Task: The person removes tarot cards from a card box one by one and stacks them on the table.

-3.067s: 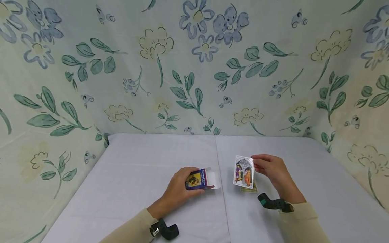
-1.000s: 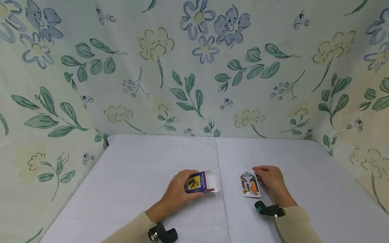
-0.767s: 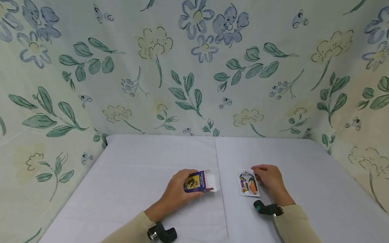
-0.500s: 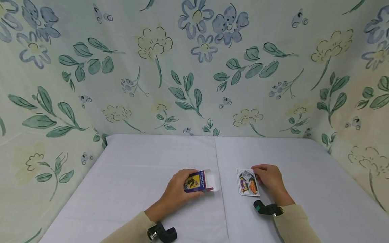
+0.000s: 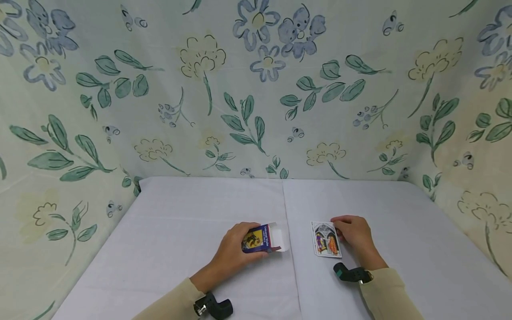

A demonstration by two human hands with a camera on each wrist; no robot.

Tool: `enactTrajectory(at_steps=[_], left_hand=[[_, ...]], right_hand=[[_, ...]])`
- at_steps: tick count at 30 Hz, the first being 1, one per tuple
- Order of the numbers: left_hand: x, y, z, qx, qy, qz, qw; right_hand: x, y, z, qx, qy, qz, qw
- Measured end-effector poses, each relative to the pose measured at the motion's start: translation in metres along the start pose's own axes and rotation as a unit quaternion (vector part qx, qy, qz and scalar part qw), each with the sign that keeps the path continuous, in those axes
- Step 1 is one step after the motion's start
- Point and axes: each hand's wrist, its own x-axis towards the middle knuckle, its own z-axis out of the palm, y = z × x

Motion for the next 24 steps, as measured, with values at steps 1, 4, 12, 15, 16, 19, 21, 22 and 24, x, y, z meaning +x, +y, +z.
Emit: enactTrajectory(at_steps=[1,4,12,15,16,19,21,22,24], left_hand=[[-0.0001,-0.0001,0.0,0.0,-0.001,-0.001,1.0],[-0.0005,-0.0008,0.0003,0.0,-0.001,-0.001,1.0],[-0.0005,-0.0008,0.0006,0.001,-0.002,-0.002,1.0],[-0.0004,-0.0005,0.0005,0.0,-0.002,-0.003,1.0],[-0.0005,-0.0004,0.0004,0.0,-0.002,-0.003,1.0],[-0.0004,-0.0006,0.0004,-0.001,-0.001,-0.003,1.0],[-0.0004,-0.0005,0.0004,-0.001,-0.001,-0.002,1.0],[-0.0004,-0.0006,0.0004,-0.001,0.0,-0.001,1.0],[-0.0004,-0.0007,0.0005,-0.001,0.001,0.0,1.0]], right_hand=[[-0.0002,-0.0001,0.0,0.0,0.0,0.0,1.0],[-0.0009,-0.0006,-0.0004,0.0,0.001,0.002,1.0],[0.001,0.001,-0.0006,-0.004,0.006,-0.002,1.0],[0.0025,0.0017,-0.0005,-0.008,0.008,-0.001,0.9999],[0.003,0.0021,-0.0005,-0.009,0.008,-0.001,0.9999],[0.0042,0.0032,-0.0005,-0.011,0.005,-0.001,0.9999],[0.005,0.004,-0.0004,-0.012,0.001,-0.002,0.9999],[0.0054,0.0044,-0.0002,-0.014,-0.001,-0.003,0.9999],[0.0059,0.0051,-0.0003,-0.017,-0.005,-0.006,0.9998]])
